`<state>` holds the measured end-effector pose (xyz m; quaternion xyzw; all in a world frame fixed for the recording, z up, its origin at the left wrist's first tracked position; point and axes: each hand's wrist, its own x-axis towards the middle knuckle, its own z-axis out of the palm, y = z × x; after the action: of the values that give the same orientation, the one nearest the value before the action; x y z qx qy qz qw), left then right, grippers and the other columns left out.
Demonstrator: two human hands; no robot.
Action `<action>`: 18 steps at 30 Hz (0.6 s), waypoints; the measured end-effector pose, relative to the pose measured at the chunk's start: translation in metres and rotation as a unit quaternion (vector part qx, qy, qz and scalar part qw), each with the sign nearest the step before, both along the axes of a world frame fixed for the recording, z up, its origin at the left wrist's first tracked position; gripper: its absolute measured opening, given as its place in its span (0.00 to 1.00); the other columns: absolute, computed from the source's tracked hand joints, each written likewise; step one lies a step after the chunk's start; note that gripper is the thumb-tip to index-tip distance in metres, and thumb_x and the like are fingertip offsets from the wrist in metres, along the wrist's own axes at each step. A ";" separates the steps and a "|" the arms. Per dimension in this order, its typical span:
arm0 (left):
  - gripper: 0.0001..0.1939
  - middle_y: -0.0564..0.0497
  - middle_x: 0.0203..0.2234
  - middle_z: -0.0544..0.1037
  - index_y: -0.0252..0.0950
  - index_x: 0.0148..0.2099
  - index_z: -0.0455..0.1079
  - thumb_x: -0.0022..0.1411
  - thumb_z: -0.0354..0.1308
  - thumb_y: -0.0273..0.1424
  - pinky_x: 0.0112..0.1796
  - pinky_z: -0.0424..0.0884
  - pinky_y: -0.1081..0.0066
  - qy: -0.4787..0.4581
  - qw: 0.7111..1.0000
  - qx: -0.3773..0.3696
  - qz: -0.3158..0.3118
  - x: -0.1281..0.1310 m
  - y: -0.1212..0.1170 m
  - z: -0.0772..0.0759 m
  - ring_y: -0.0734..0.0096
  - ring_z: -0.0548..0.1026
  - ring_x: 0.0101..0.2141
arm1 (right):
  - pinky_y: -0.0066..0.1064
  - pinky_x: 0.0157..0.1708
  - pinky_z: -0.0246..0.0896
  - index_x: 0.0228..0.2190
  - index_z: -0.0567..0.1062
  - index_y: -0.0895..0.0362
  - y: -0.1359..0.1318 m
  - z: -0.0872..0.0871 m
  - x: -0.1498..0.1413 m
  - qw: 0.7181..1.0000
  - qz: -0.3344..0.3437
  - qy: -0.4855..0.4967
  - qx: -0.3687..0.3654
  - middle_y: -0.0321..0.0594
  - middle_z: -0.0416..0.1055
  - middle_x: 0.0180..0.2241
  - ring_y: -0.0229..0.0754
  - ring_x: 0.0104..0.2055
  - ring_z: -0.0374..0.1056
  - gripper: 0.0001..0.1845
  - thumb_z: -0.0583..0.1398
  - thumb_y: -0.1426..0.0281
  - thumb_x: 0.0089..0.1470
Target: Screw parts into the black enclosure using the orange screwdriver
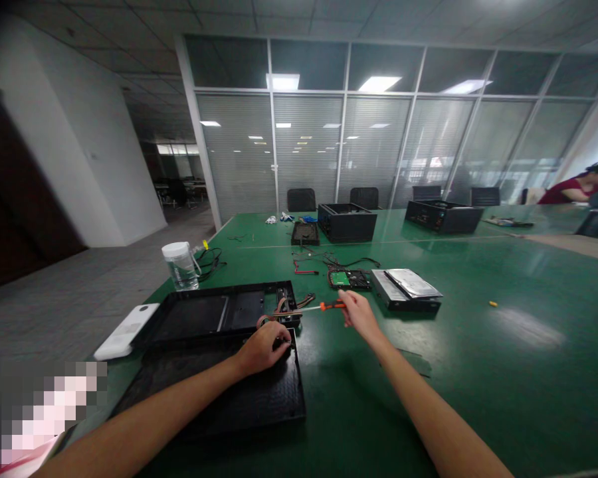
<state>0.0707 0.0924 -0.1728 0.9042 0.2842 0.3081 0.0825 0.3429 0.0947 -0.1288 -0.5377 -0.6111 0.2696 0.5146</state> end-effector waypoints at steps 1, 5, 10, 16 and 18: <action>0.04 0.49 0.32 0.71 0.35 0.37 0.65 0.58 0.51 0.26 0.39 0.64 0.68 0.005 1.000 0.009 -0.012 0.000 0.000 0.000 0.68 0.68 0.34 | 0.27 0.15 0.54 0.19 0.59 0.54 0.004 -0.015 0.013 0.992 -0.024 0.121 -0.013 0.27 0.53 0.11 0.33 0.12 0.49 0.23 0.48 0.50 0.52; 0.05 0.49 0.29 0.73 0.36 0.36 0.68 0.60 0.51 0.28 0.41 0.63 0.68 0.044 0.994 0.027 -0.092 0.001 0.001 0.001 0.69 0.69 0.35 | 0.28 0.18 0.62 0.24 0.63 0.54 0.014 -0.044 0.045 0.929 -0.072 0.362 -0.012 0.29 0.61 0.16 0.32 0.14 0.55 0.15 0.54 0.56 0.50; 0.06 0.49 0.29 0.73 0.37 0.37 0.70 0.57 0.53 0.30 0.41 0.63 0.68 0.065 0.992 0.027 -0.109 0.001 0.001 0.004 0.68 0.69 0.36 | 0.29 0.28 0.65 0.29 0.66 0.54 0.015 -0.041 0.033 0.921 -0.022 0.390 0.009 0.32 0.67 0.26 0.35 0.26 0.65 0.13 0.64 0.64 0.42; 0.11 0.45 0.34 0.73 0.35 0.41 0.67 0.59 0.50 0.34 0.43 0.62 0.65 0.080 0.988 0.077 -0.112 0.001 -0.010 0.015 0.65 0.68 0.39 | 0.29 0.27 0.59 0.18 0.64 0.56 -0.016 -0.017 -0.009 0.996 0.056 0.061 0.028 0.32 0.61 0.17 0.35 0.22 0.60 0.20 0.52 0.57 0.55; 0.11 0.44 0.36 0.72 0.35 0.41 0.66 0.61 0.48 0.33 0.42 0.62 0.65 0.117 0.978 0.122 -0.120 0.000 -0.012 0.026 0.65 0.68 0.38 | 0.30 0.29 0.59 0.21 0.67 0.57 -0.042 0.003 -0.030 0.989 0.123 -0.077 0.033 0.36 0.66 0.21 0.37 0.24 0.62 0.21 0.47 0.58 0.58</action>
<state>0.0710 0.0807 -0.1469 0.9647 0.1414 0.2207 -0.0261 0.3124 0.0532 -0.1260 -0.4602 -0.7189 0.2680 0.4466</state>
